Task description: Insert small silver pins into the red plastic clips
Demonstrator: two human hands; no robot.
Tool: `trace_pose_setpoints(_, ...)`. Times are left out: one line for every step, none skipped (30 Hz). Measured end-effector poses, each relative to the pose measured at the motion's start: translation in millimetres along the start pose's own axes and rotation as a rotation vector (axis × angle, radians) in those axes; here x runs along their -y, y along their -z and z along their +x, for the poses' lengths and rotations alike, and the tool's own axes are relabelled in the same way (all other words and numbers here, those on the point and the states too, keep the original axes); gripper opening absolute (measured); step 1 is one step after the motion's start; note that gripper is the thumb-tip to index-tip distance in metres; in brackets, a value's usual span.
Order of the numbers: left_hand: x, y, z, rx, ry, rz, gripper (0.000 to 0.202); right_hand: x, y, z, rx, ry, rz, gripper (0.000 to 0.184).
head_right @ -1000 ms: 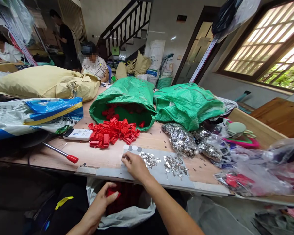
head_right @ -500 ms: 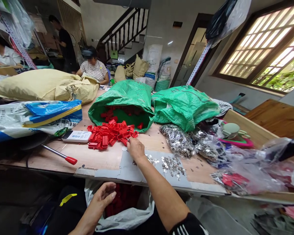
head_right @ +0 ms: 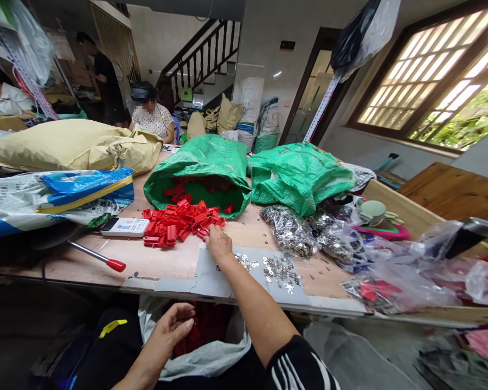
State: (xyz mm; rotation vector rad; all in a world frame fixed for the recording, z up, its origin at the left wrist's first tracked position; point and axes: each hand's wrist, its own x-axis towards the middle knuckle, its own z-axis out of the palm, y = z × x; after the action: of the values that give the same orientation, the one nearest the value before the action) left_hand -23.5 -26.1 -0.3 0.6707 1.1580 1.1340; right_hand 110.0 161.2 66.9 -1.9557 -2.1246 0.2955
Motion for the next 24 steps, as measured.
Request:
trace_pose_setpoints(-1,0.8,0,0.006,0.006,0.005,0.034,1,0,1,0.008,0.000,0.006,0.021)
trace_pose_setpoints(-1,1.5,1,0.013,0.013,0.010,0.034,2,0,2,0.015,0.002,0.016,0.020)
trace_pose_setpoints(-1,2.1,1,0.027,0.021,0.012,0.034,2,1,2,0.020,0.003,0.031,0.020)
trace_pose_setpoints(-1,2.5,2,0.038,0.025,0.013,0.034,3,2,2,0.024,0.004,0.051,0.019)
trace_pose_setpoints(-1,2.7,2,0.041,0.023,0.015,0.034,3,3,1,0.025,0.005,0.076,0.018)
trace_pose_setpoints(-1,2.7,3,0.041,0.022,0.019,0.033,3,5,0,0.023,0.006,0.105,0.018)
trace_pose_setpoints(-1,2.5,3,0.038,0.019,0.026,0.033,2,7,-2,0.021,0.007,0.137,0.018)
trace_pose_setpoints(-1,2.2,3,0.040,0.017,0.032,0.034,2,10,-5,0.019,0.009,0.175,0.017)
trace_pose_setpoints(-3,1.9,3,0.040,0.016,0.034,0.034,1,12,-8,0.020,0.013,0.218,0.016)
trace_pose_setpoints(-5,1.5,2,0.035,0.013,0.030,0.035,1,14,-13,0.028,0.020,0.267,0.016)
trace_pose_setpoints(-8,1.1,2,0.035,0.011,0.018,0.036,0,15,-18,0.045,0.027,0.320,0.016)
trace_pose_setpoints(-11,0.4,2,0.031,0.004,0.000,0.036,-1,16,-24,0.071,0.035,0.373,0.018)
trace_pose_setpoints(-16,-0.5,2,0.023,-0.006,-0.025,0.036,-2,17,-32,0.102,0.044,0.412,0.021)
trace_pose_setpoints(-21,-1.9,2,0.018,-0.014,-0.054,0.037,-2,17,-40,0.146,0.047,0.470,0.025)
trace_pose_setpoints(-26,-3.7,2,0.004,-0.030,-0.085,0.038,-3,17,-50,0.207,0.038,0.561,0.029)
trace_pose_setpoints(-32,-6.0,2,-0.010,-0.042,-0.123,0.040,-4,16,-60,0.283,0.018,0.686,0.032)
trace_pose_setpoints(-37,-8.7,3,-0.020,-0.060,-0.163,0.043,-4,15,-70,0.385,-0.026,0.893,0.034)
trace_pose_setpoints(-42,-11.8,3,-0.017,-0.079,-0.201,0.047,-5,14,-81,0.491,-0.080,1.104,0.035)
trace_pose_setpoints(-47,-15.1,3,0.014,-0.093,-0.236,0.050,-5,12,-91,0.587,-0.133,1.294,0.036)
trace_pose_setpoints(-51,-18.3,3,0.047,-0.107,-0.265,0.051,-5,10,-101,0.667,-0.184,1.450,0.037)
trace_pose_setpoints(-54,-21.3,3,0.070,-0.108,-0.290,0.051,-5,8,-111,0.724,-0.223,1.547,0.038)
trace_pose_setpoints(-55,-23.9,3,0.088,-0.099,-0.306,0.052,-5,6,-120,0.763,-0.255,1.609,0.039)
trace_pose_setpoints(-55,-25.9,2,0.105,-0.075,-0.318,0.052,-5,4,-129,0.785,-0.281,1.645,0.039)
trace_pose_setpoints(-55,-27.3,2,0.117,-0.046,-0.325,0.052,-6,2,-137,0.792,-0.299,1.659,0.040)
